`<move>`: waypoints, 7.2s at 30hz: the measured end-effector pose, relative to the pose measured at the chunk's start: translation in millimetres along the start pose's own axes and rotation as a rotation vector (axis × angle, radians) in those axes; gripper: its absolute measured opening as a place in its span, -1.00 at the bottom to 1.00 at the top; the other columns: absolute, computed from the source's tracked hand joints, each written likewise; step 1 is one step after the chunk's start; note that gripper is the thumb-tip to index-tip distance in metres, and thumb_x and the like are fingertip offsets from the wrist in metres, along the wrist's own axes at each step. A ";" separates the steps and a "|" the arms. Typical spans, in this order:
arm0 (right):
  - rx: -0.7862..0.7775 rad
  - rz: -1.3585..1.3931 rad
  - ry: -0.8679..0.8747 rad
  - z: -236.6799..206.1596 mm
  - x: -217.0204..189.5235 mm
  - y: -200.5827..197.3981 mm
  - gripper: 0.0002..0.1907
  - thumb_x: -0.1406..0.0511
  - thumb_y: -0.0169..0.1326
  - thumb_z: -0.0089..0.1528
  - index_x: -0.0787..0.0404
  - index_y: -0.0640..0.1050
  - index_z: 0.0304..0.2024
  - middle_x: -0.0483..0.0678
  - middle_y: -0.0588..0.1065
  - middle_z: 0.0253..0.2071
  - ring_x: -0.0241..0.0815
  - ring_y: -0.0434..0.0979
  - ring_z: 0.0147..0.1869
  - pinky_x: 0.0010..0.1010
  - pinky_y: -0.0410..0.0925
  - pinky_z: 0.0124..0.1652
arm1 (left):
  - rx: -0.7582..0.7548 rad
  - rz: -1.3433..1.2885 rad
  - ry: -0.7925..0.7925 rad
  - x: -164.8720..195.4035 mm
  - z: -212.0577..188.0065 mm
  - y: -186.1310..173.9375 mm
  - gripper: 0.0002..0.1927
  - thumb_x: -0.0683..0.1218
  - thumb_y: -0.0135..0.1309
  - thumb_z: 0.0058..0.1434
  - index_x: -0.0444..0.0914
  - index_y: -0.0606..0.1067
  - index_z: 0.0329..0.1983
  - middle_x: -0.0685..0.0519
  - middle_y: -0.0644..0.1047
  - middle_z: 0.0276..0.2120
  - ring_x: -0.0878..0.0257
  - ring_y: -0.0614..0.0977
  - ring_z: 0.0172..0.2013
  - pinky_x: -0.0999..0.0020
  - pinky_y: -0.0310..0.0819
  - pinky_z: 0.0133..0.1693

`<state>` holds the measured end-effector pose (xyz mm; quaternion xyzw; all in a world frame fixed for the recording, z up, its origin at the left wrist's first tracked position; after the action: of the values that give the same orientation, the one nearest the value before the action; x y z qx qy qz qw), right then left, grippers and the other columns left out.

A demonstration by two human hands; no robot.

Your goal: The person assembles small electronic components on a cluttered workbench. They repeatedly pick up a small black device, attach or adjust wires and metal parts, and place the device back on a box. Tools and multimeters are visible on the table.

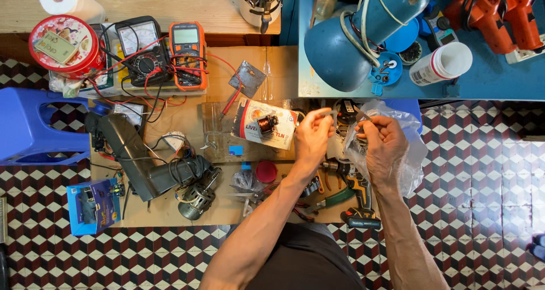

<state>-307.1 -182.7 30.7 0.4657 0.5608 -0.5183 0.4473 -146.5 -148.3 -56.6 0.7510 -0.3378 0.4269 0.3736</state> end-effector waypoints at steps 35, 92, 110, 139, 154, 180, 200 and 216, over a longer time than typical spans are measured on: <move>0.054 0.210 0.178 -4.3 41.6 -36.5 -0.82 0.39 0.07 0.33 0.38 0.50 -0.06 0.07 0.60 -0.25 -0.27 0.64 -0.22 -0.54 0.51 -0.23 | 0.655 0.070 0.505 11.5 100.4 -18.8 -0.75 -0.05 0.04 0.42 -0.26 0.58 0.02 0.06 0.49 -0.06 0.19 0.65 -0.08 0.36 0.63 -0.06; 0.054 0.277 0.328 -48.7 36.6 -19.3 -0.85 0.36 0.09 0.33 0.31 0.53 -0.09 0.03 0.60 -0.24 -0.23 0.67 -0.22 -0.53 0.54 -0.21 | -0.136 0.279 0.138 71.7 -66.9 -5.1 -0.80 -0.06 0.16 0.33 -0.27 0.62 -0.11 0.04 0.68 -0.33 0.32 0.70 -0.33 0.46 0.64 -0.28; 0.060 0.688 0.316 -65.3 15.8 15.0 -0.73 0.27 0.03 0.37 0.38 0.50 -0.01 0.06 0.56 -0.06 -0.25 0.57 0.03 -0.43 0.47 0.08 | -0.129 0.608 0.758 118.3 -115.3 12.9 -0.79 -0.21 0.24 0.27 -0.29 0.56 -0.04 -0.04 0.62 -0.17 0.08 0.68 -0.17 0.26 0.60 -0.12; -0.283 0.184 0.523 -46.6 31.2 9.3 -0.85 0.37 0.17 0.26 0.36 0.56 -0.17 -0.05 0.58 -0.33 -0.31 0.60 -0.31 -0.56 0.43 -0.34 | -0.428 -0.495 -0.299 -2.8 -58.7 -12.4 -0.71 -0.03 0.08 0.45 -0.31 0.56 0.10 0.13 0.59 -0.22 0.43 0.57 -0.22 0.47 0.54 -0.07; -0.170 -0.257 0.054 -57.9 -14.5 13.8 -0.87 0.33 0.16 0.31 0.28 0.57 -0.15 -0.06 0.60 -0.29 -0.35 0.58 -0.29 -0.58 0.49 -0.29 | -0.284 -0.224 -0.184 3.8 -60.7 -18.3 -0.64 -0.01 0.06 0.42 -0.32 0.56 0.15 0.10 0.63 -0.23 0.43 0.60 -0.24 0.54 0.55 -0.11; -0.061 -0.142 0.127 -77.3 -10.5 23.4 -0.90 0.36 0.19 0.30 0.26 0.60 -0.16 -0.10 0.61 -0.29 -0.38 0.59 -0.26 -0.59 0.47 -0.28 | -0.102 0.456 0.514 89.2 -99.7 -27.8 -0.76 -0.21 0.20 0.32 -0.31 0.56 0.05 -0.06 0.69 -0.15 0.26 0.75 -0.14 0.44 0.67 -0.11; -0.332 0.206 0.437 -36.4 49.7 80.4 -0.85 0.37 0.18 0.28 0.38 0.63 -0.18 -0.02 0.60 -0.33 -0.31 0.59 -0.29 -0.58 0.41 -0.27 | 0.096 0.796 0.486 127.7 -102.5 -96.5 -0.68 -0.12 0.21 0.29 -0.29 0.54 0.09 -0.03 0.66 -0.23 0.21 0.73 -0.25 0.34 0.67 -0.24; -0.383 0.243 0.535 2.2 59.4 130.7 -0.87 0.37 0.10 0.32 0.37 0.52 -0.19 0.16 0.59 -0.08 0.00 0.66 -0.01 -0.17 0.53 0.07 | -0.104 0.850 0.590 113.2 -1.5 -173.2 -0.14 0.06 0.42 -0.04 -0.22 0.32 0.30 -0.09 0.50 0.13 0.01 0.49 0.17 0.04 0.25 0.26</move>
<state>-188.0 -177.6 -49.4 0.5561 0.6856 -0.2063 0.4220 42.1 -83.1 -2.1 0.3757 -0.5142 0.7169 0.2836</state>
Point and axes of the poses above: each hand's wrist, its own z-axis towards the middle knuckle, its own y-axis out of the palm, x = y × z, the point moved 8 cm from there along z, towards the middle knuckle
